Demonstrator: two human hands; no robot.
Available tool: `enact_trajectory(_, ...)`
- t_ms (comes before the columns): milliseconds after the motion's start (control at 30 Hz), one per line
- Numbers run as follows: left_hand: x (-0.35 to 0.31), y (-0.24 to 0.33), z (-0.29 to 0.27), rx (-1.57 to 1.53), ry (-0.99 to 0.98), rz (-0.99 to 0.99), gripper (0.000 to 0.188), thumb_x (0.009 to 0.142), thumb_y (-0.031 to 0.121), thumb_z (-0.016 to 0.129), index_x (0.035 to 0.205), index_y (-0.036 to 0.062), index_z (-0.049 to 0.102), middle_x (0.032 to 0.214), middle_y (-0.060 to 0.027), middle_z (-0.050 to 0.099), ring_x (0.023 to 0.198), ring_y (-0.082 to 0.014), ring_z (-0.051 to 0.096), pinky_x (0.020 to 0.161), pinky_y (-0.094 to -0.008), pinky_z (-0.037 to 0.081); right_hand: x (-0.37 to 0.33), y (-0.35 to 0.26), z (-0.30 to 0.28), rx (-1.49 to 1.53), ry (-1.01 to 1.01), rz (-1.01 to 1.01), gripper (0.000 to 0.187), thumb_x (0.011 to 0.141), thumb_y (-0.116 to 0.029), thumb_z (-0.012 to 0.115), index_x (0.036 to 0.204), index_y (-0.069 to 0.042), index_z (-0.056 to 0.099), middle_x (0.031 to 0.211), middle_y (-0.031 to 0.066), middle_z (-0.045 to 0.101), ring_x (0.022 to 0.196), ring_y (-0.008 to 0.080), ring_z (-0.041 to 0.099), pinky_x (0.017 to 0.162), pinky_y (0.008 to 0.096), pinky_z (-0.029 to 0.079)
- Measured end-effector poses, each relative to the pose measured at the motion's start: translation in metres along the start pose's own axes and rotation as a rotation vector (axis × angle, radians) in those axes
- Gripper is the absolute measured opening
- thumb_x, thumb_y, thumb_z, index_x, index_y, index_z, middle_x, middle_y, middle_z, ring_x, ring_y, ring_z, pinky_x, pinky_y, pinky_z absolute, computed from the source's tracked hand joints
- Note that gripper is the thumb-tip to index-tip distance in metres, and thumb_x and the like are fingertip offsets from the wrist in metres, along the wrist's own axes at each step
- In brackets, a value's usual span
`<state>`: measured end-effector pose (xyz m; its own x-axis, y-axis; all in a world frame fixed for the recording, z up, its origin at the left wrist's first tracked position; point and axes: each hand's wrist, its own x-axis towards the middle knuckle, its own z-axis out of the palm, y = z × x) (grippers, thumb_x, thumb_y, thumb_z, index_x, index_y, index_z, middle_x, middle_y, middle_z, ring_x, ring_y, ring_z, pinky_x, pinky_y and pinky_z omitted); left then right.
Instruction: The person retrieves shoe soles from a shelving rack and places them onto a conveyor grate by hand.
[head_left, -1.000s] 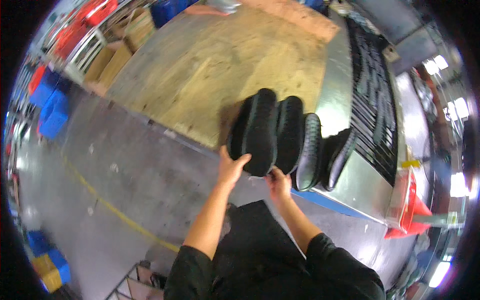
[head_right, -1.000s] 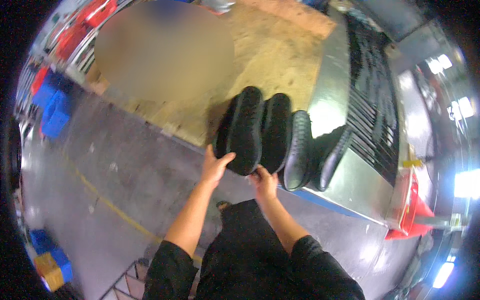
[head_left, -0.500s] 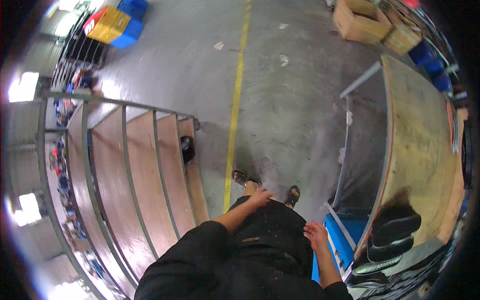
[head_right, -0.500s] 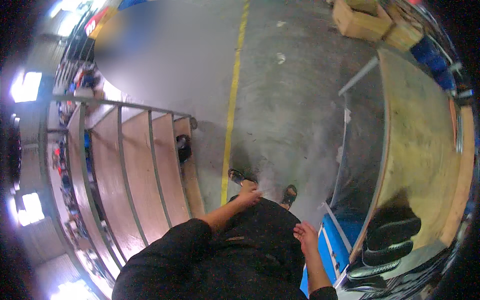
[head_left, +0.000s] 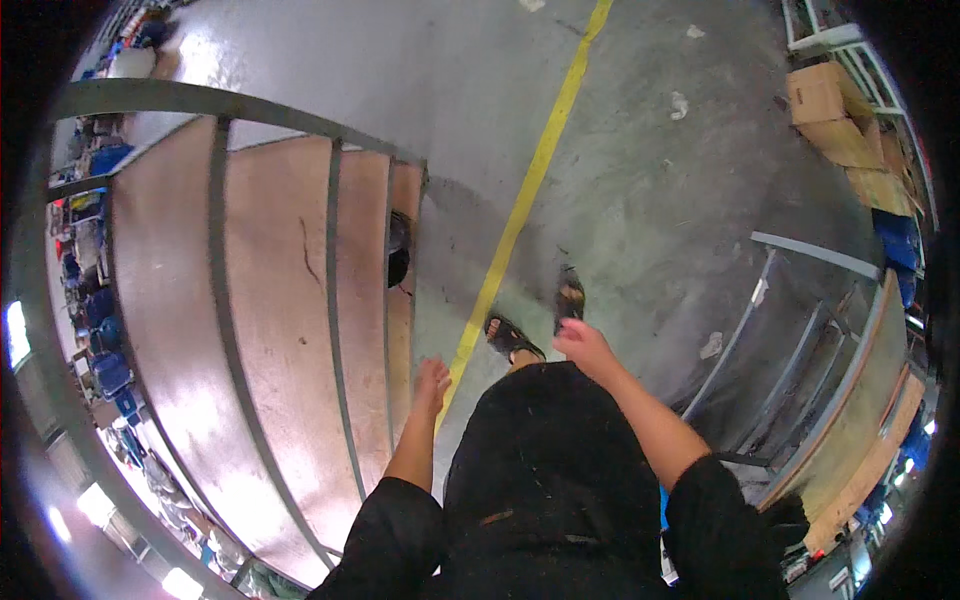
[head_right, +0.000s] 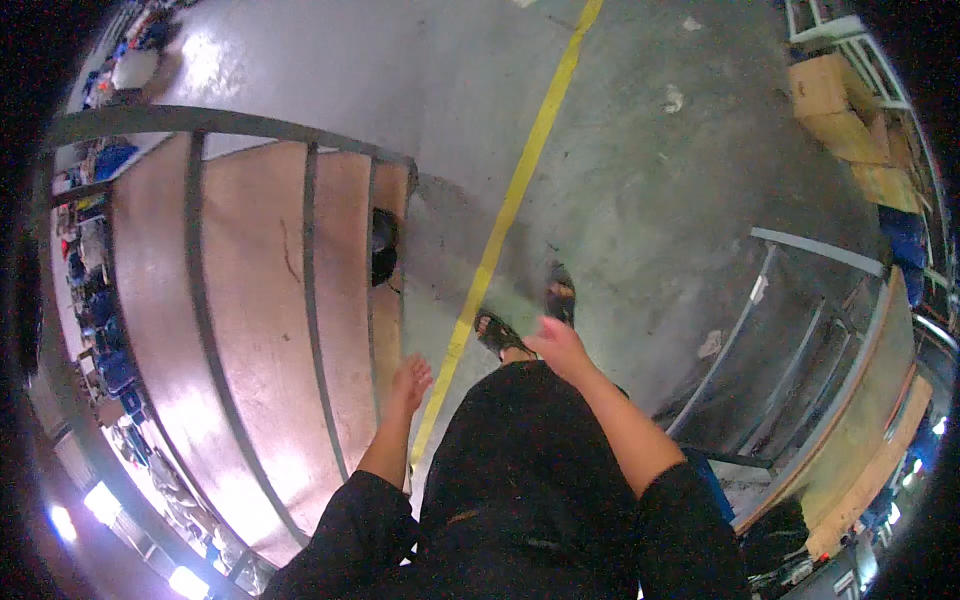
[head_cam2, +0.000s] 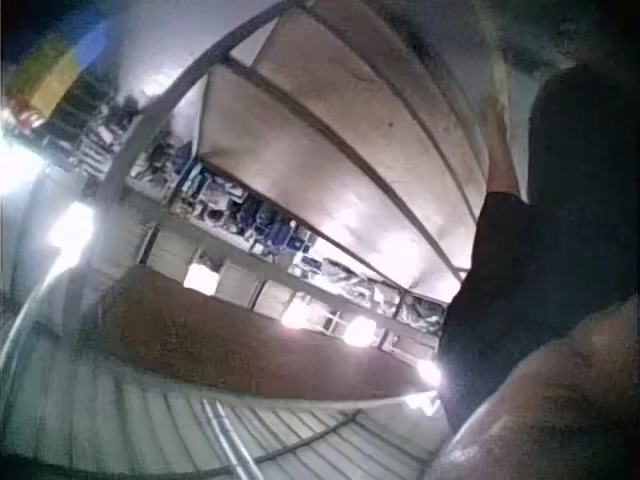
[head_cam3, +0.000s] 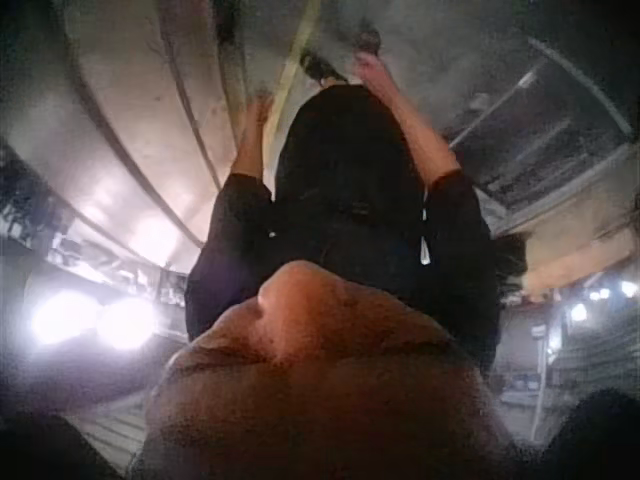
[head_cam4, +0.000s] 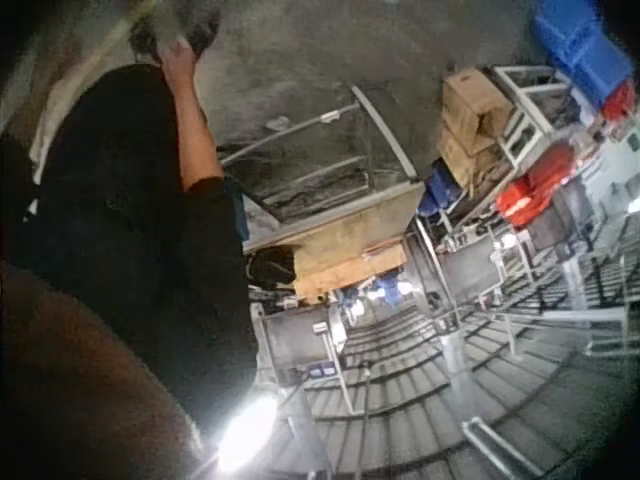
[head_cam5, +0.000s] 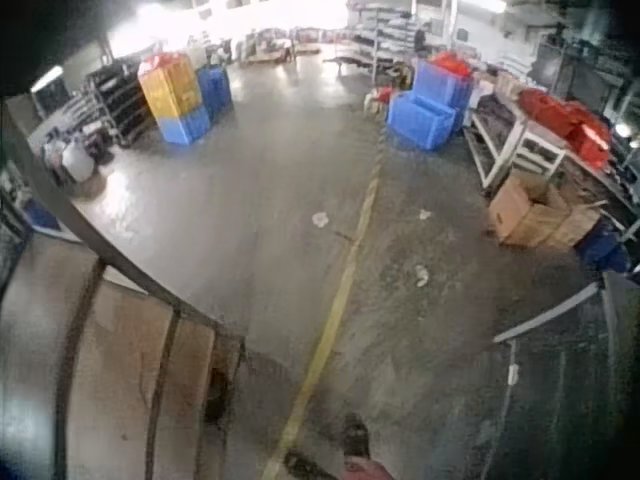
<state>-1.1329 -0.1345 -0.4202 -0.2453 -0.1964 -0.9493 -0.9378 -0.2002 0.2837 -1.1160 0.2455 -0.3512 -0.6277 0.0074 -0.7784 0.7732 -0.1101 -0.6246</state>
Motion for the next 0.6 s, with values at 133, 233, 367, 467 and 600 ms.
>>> enact_trajectory(133,0.119,0.030,-0.014,-0.213,0.054,0.053,0.063,0.098,0.040,0.065,0.150,0.0120,0.043,0.138,-0.0102,0.053,0.127,-0.0258,0.051,0.105,-0.0458,0.042,0.196,-0.021,0.089,-0.616,-0.187,-0.330,0.053,0.086,-0.029,0.077,0.125,0.004,0.063,0.103,0.0145,0.071,0.096,0.0272,0.066,0.086,0.0404,0.051)
enact_trajectory(233,0.202,0.051,-0.024,-0.218,-0.030,0.276,0.065,0.099,0.046,0.061,0.153,0.0134,0.045,0.152,-0.0118,0.044,0.148,-0.0261,0.034,0.122,-0.0496,0.024,0.307,-0.053,0.173,-0.628,-0.221,-0.424,0.059,0.080,-0.034,0.080,0.122,0.004,0.065,0.106,0.0236,0.070,0.107,0.0386,0.066,0.094,0.0455,0.051)
enact_trajectory(367,0.273,0.103,0.045,-0.566,0.113,0.289,0.059,0.101,0.048,0.055,0.151,0.0162,0.050,0.159,-0.0091,0.043,0.147,-0.0250,0.038,0.120,-0.0502,0.026,0.434,-0.052,0.236,-0.560,-0.311,-0.544,0.087,0.068,-0.037,0.089,0.137,0.001,0.053,0.137,0.0274,0.055,0.129,0.0443,0.053,0.105,0.0475,0.048)
enact_trajectory(467,0.308,0.129,0.047,-0.877,-0.009,0.386,0.042,0.095,0.030,0.066,0.129,0.0058,0.064,0.124,-0.0134,0.067,0.108,-0.0321,0.065,0.093,-0.0422,0.055,0.517,-0.048,0.297,-0.476,-0.240,-0.705,0.091,0.065,-0.032,0.092,0.138,0.001,0.051,0.136,0.0247,0.056,0.132,0.0427,0.052,0.106,0.0471,0.048)
enact_trajectory(600,0.312,0.120,-0.045,-0.833,0.246,0.553,0.043,0.095,0.029,0.064,0.130,0.0051,0.063,0.128,-0.0140,0.067,0.114,-0.0335,0.064,0.095,-0.0477,0.056,0.550,-0.004,0.414,-0.624,-0.170,-0.521,0.083,0.064,-0.031,0.093,0.131,0.001,0.055,0.128,0.0252,0.061,0.124,0.0407,0.059,0.100,0.0458,0.051)
